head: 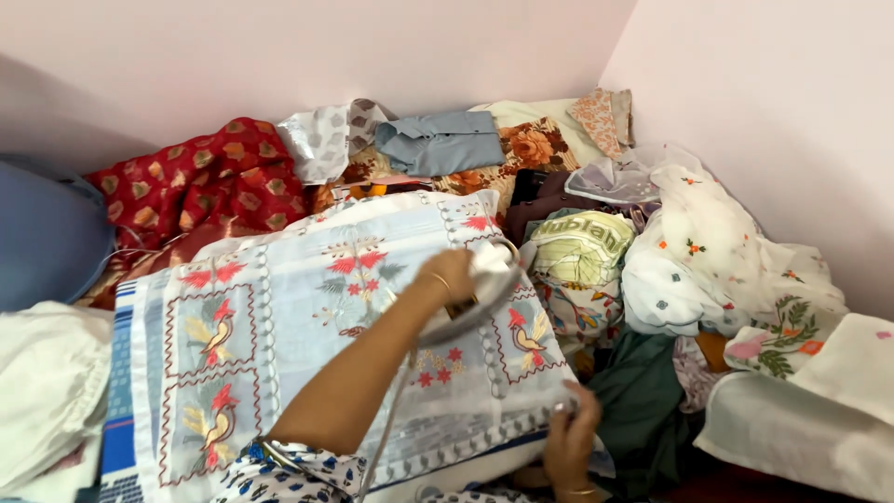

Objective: The recorder is ironing a white embroidered dress on a bed surface surrounded by other items of clothing.

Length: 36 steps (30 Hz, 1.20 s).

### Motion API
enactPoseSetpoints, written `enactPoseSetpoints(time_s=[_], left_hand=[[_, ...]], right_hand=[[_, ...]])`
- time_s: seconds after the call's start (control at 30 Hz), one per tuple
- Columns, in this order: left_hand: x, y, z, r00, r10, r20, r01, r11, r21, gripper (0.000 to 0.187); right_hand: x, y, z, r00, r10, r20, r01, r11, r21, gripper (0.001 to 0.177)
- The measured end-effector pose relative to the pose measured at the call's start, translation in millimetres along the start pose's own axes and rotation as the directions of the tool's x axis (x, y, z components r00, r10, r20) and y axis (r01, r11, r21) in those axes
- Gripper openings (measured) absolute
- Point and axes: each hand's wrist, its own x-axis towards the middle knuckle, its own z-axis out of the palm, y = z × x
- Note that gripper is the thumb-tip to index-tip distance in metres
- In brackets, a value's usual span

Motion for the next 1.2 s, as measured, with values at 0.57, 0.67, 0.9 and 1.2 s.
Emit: enactPoseSetpoints(time_s=[0.57,0.67,0.9,1.2], left_hand=[[-227,42,20,0.869,0.368,0.33,-0.393,0.919,0.011,0.029],[-239,27,28,0.911,0.264,0.317,-0.326,0.932,0.16,0.029],[-182,-3,16,0.988,0.151,0.017,-0.151,0.959,0.239,0.026],[-127,-16,-8,0.993,-0.06,-0.1,0.075,0.986,0.148,0.028]], right_hand=[[18,23,-42,0.965,0.232,-0.122,-0.175,0.917,0.358,0.023],[7,14,-45,0.967,0.24,-0.081,-0.209,0.936,0.283,0.023],[-16,19,-65,0.977,0.212,0.016,-0.213,0.973,0.089,0.025],[-19,23,-81,0.969,0.224,0.104,-0.22,0.974,-0.055,0.021]])
